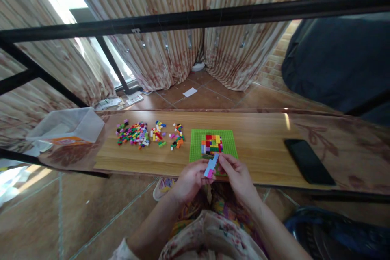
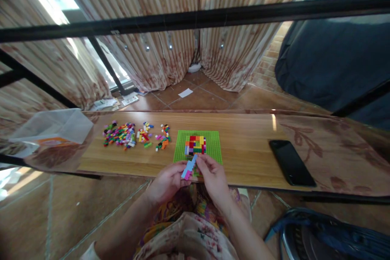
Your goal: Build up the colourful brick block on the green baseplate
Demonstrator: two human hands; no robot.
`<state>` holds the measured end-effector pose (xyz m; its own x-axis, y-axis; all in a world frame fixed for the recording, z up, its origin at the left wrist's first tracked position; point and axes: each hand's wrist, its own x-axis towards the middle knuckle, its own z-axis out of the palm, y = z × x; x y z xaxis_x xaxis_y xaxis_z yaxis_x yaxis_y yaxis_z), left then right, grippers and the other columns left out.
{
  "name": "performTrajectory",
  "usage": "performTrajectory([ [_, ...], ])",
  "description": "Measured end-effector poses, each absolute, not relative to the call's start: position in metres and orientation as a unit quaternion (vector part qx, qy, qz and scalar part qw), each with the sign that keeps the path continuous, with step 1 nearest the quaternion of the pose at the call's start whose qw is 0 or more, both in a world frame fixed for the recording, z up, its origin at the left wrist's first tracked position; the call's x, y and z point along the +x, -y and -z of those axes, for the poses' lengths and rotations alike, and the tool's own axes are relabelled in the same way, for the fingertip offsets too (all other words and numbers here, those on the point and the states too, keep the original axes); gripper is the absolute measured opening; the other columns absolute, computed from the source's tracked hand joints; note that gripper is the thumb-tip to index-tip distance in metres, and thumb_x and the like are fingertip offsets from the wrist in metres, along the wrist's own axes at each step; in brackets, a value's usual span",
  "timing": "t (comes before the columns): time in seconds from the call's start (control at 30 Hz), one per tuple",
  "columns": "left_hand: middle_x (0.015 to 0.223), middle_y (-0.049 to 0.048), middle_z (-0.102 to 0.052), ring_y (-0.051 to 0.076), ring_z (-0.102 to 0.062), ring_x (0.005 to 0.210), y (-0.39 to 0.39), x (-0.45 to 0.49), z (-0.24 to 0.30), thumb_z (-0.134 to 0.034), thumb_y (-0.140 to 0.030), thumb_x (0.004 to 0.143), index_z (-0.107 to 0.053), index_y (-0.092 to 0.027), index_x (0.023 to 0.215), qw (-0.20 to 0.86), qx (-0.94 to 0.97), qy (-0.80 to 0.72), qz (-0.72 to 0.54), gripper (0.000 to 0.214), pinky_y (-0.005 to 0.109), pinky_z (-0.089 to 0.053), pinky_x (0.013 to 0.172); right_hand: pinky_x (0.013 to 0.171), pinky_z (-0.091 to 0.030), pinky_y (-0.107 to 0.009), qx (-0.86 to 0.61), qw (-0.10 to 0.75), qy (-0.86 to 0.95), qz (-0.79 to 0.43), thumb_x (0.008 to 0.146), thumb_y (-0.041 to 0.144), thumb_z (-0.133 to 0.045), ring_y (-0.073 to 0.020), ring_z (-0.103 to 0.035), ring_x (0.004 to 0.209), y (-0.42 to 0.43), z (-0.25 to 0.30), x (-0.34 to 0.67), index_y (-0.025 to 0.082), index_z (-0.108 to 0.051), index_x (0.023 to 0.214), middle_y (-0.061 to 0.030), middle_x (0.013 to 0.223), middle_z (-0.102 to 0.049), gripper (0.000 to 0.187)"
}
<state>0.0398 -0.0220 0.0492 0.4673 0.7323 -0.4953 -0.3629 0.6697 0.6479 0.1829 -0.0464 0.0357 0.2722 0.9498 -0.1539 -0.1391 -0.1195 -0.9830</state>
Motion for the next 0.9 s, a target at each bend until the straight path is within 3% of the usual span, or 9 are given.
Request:
performTrajectory([
  [0.3, 0.060, -0.0012, -0.058, 0.008, -0.047, 0.053, 0.026, 0.050, -0.050, -0.067, -0.033, 0.073, -0.070, -0.015, 0.078, 0.662, 0.489, -0.459, -0.334, 0.020, 0.019, -0.039, 0.052, 0.074, -0.051, -0.032, -0.561, 0.572, 0.338, -0.493, 0.070, 0.050, -0.071, -0.0182, -0.064, 0.077, 0.051, -0.033, 0.177, 0.021, -0.076, 0.083, -0.0041, 0.081, -0.074, 0.033],
  [0.73, 0.069, 0.0033, -0.067, 0.008, -0.054, 0.054, 0.037, 0.056, -0.045, -0.077, -0.035, 0.063, -0.072, -0.013, 0.079, 0.693, 0.346, -0.470, -0.424, 0.028, 0.020, -0.043, 0.050, 0.067, -0.052, -0.030, -0.570, 0.595, 0.344, -0.451, 0.076, 0.047, -0.067, -0.0184, -0.064, 0.075, 0.062, -0.036, 0.165, 0.021, -0.074, 0.084, -0.0038, 0.081, -0.071, 0.028],
  [0.9, 0.062, -0.0009, -0.062, 0.005, -0.051, 0.052, 0.013, 0.032, -0.042, -0.084, -0.036, 0.054, -0.069, -0.014, 0.076, 0.686, 0.225, -0.489, -0.489, 0.035, 0.017, -0.039, 0.049, 0.065, -0.048, -0.027, -0.611, 0.575, 0.399, -0.371, 0.081, 0.046, -0.063, -0.0159, -0.060, 0.069, 0.074, -0.038, 0.172, 0.021, -0.073, 0.086, -0.0024, 0.074, -0.068, 0.028],
])
